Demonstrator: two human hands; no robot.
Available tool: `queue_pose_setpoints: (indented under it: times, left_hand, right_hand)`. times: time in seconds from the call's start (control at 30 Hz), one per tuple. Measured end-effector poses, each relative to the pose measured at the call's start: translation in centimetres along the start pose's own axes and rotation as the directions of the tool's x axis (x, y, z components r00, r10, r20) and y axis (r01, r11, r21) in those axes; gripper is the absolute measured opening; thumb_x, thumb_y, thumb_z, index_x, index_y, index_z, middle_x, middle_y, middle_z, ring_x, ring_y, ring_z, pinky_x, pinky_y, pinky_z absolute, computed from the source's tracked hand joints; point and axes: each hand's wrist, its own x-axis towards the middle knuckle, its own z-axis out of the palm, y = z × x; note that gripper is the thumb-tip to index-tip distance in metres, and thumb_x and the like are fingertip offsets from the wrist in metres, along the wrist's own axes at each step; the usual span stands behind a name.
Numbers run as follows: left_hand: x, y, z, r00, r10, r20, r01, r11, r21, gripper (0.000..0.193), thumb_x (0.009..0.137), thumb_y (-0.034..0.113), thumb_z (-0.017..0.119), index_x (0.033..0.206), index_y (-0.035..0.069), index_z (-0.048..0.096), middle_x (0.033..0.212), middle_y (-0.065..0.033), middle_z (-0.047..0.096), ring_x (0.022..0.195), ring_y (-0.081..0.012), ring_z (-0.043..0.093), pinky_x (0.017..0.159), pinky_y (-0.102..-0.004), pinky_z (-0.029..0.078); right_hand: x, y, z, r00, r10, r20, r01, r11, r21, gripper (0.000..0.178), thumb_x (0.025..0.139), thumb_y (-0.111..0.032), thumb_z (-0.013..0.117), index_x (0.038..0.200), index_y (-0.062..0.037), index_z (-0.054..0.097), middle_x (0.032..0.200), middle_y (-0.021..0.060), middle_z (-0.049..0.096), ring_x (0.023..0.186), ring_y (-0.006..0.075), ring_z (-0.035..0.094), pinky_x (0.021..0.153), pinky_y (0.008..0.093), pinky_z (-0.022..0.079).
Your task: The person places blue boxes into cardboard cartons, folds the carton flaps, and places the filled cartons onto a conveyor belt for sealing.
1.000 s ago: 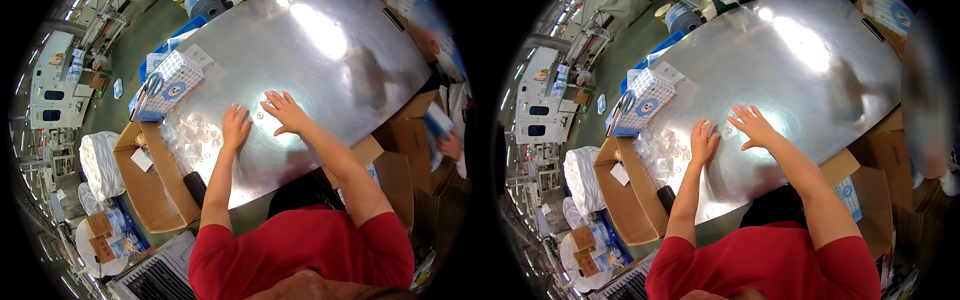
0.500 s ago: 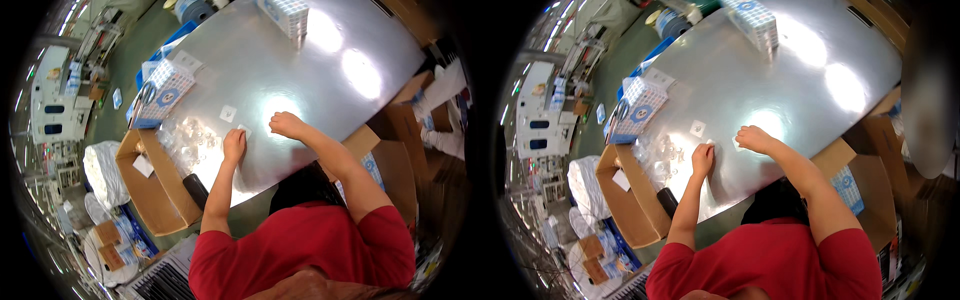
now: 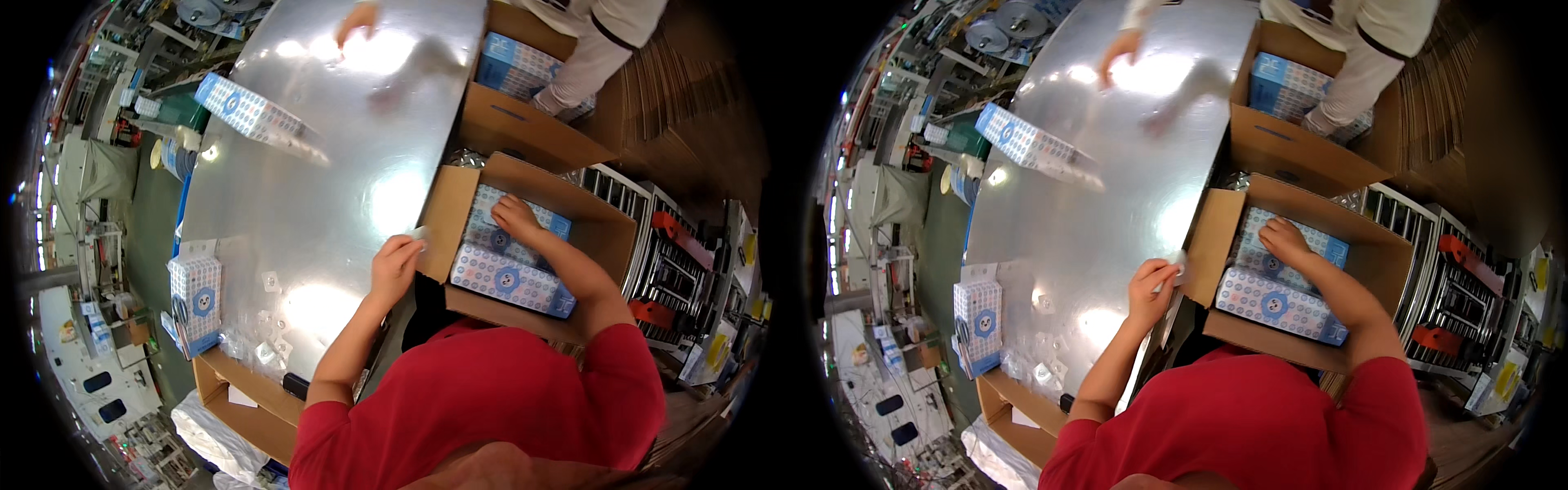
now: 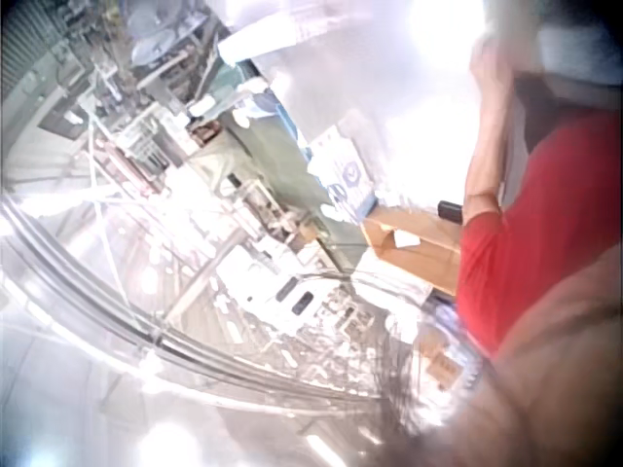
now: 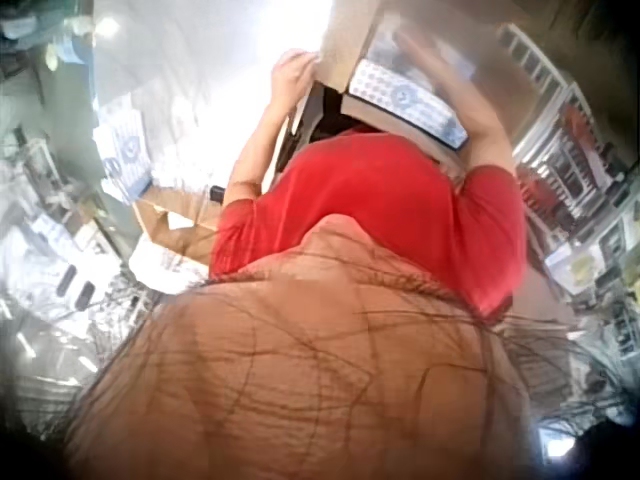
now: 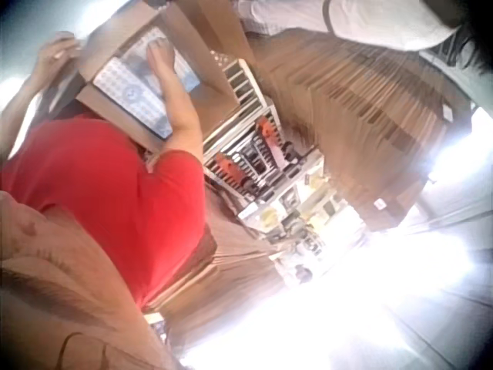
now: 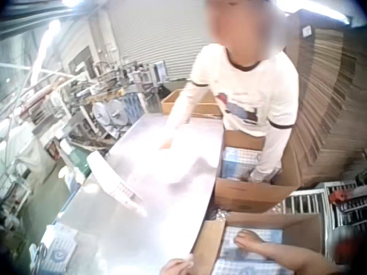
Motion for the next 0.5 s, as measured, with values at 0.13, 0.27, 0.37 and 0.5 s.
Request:
queue_pose_setpoints:
  times: [0.13, 0.27, 0.37, 0.5]
  left_hand:
    - [4.6, 1.6, 6.4, 0.921, 0.221, 0.320, -0.267, 0.958, 0.108, 0.026, 0.069, -0.003, 0.059, 0.095, 0.004, 0.061, 0.093, -0.0119, 0.059, 0.081, -0.0287, 0.060, 0.066, -0.0339, 0.051]
    - [6.6, 0.4, 12.1, 0.725, 0.135, 0.675, -0.394, 0.885, 0.246, 0.021, 0.071, 0.001, 0.055, 0.092, 0.003, 0.059, 0.097, -0.0107, 0.058, 0.084, -0.0298, 0.061, 0.065, -0.0349, 0.052]
    - [6.9, -1.2, 16.3, 0.595, -0.033, 0.803, -0.425, 0.835, 0.349, 0.017, 0.073, 0.001, 0.052, 0.088, 0.001, 0.060, 0.096, -0.0141, 0.059, 0.082, -0.0314, 0.061, 0.065, -0.0372, 0.052]
    - [5.6, -5.1, 20.0, 0.453, -0.245, 0.857, -0.324, 0.851, 0.414, 0.019, 0.074, 0.001, 0.054, 0.092, 0.000, 0.060, 0.095, -0.0179, 0.061, 0.081, -0.0313, 0.063, 0.065, -0.0395, 0.052]
  right_hand:
    - [-0.7, 2.1, 6.0, 0.992, 0.125, 0.007, -0.121, 0.969, -0.214, 0.016, 0.067, -0.014, 0.065, 0.082, -0.0106, 0.058, 0.086, 0.0071, 0.051, 0.086, 0.0273, 0.051, 0.071, 0.0384, 0.042]
    - [-1.9, 3.7, 8.8, 0.978, 0.205, 0.037, -0.205, 0.979, -0.002, 0.034, 0.058, -0.018, 0.070, 0.090, -0.0117, 0.058, 0.096, 0.0100, 0.049, 0.095, 0.0306, 0.047, 0.078, 0.0427, 0.039]
    - [-1.8, 4.7, 6.8, 0.987, 0.153, 0.054, -0.158, 0.979, 0.129, 0.021, 0.068, -0.019, 0.066, 0.087, -0.0110, 0.060, 0.107, 0.0131, 0.053, 0.105, 0.0343, 0.048, 0.084, 0.0461, 0.039]
    - [-4.7, 5.7, 1.7, 0.815, 0.494, 0.302, -0.498, 0.864, -0.070, 0.026, 0.070, -0.021, 0.067, 0.091, -0.0060, 0.063, 0.107, 0.0154, 0.056, 0.100, 0.0322, 0.055, 0.084, 0.0423, 0.045]
